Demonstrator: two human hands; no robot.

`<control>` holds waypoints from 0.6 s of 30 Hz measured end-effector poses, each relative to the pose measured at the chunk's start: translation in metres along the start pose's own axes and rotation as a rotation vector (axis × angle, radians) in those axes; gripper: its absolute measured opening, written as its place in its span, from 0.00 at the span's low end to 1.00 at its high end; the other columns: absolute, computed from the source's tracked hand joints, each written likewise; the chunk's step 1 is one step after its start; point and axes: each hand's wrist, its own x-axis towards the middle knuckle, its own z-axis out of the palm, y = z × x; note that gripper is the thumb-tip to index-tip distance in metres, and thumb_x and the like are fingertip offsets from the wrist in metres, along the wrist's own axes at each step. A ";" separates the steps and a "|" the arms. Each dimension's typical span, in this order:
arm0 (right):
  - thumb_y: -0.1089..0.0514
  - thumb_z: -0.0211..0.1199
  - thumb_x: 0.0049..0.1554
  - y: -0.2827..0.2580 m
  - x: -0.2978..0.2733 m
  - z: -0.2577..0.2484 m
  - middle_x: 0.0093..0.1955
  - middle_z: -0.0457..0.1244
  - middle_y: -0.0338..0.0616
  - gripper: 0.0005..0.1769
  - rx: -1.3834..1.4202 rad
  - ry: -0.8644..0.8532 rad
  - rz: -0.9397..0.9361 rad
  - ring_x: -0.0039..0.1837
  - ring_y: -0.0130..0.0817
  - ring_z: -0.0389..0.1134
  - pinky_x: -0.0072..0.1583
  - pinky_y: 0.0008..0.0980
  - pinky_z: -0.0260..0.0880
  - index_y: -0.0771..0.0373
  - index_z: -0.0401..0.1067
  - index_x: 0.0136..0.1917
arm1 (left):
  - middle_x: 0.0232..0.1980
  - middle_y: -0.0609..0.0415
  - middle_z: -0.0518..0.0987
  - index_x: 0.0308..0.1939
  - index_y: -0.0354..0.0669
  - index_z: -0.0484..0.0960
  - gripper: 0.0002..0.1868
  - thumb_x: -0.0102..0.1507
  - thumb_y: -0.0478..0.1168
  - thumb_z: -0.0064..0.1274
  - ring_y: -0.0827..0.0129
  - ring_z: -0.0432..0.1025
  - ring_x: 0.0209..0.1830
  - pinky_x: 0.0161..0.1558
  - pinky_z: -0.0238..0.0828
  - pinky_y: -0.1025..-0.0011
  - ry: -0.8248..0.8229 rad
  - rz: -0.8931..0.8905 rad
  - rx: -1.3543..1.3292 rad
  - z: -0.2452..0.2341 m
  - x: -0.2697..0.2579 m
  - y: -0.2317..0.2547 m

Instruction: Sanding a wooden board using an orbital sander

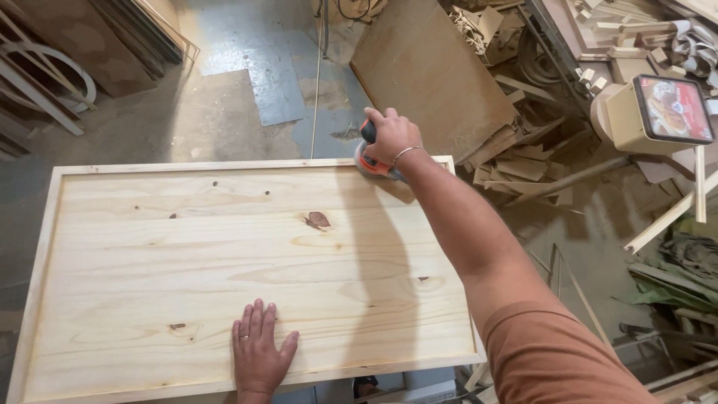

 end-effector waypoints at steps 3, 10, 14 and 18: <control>0.49 0.65 0.44 -0.031 0.006 0.009 0.60 0.60 0.50 0.45 0.007 0.014 -0.067 0.56 0.58 0.68 0.54 0.53 0.70 0.38 0.60 0.75 | 0.77 0.50 0.69 0.68 0.51 0.74 0.41 0.55 0.65 0.52 0.56 0.62 0.77 0.76 0.55 0.51 0.046 0.010 0.005 -0.001 0.000 0.001; 0.48 0.67 0.47 -0.090 0.016 0.017 0.61 0.59 0.48 0.45 0.005 -0.034 -0.147 0.55 0.57 0.67 0.53 0.51 0.70 0.37 0.57 0.76 | 0.78 0.50 0.68 0.69 0.51 0.74 0.40 0.57 0.65 0.51 0.56 0.61 0.79 0.77 0.53 0.51 0.020 0.002 -0.010 -0.003 0.001 0.001; 0.46 0.68 0.49 -0.106 0.019 0.019 0.61 0.58 0.47 0.46 -0.012 -0.064 -0.162 0.56 0.54 0.66 0.52 0.50 0.71 0.36 0.55 0.77 | 0.79 0.51 0.66 0.70 0.51 0.72 0.41 0.57 0.65 0.50 0.56 0.59 0.80 0.78 0.50 0.51 -0.028 -0.012 -0.040 -0.001 0.000 0.000; 0.48 0.67 0.48 -0.093 0.016 0.018 0.60 0.58 0.47 0.46 -0.028 -0.059 -0.160 0.54 0.54 0.66 0.51 0.50 0.71 0.37 0.55 0.78 | 0.79 0.50 0.66 0.70 0.51 0.72 0.41 0.58 0.66 0.50 0.56 0.58 0.80 0.78 0.51 0.50 -0.034 -0.005 -0.033 0.001 -0.001 -0.001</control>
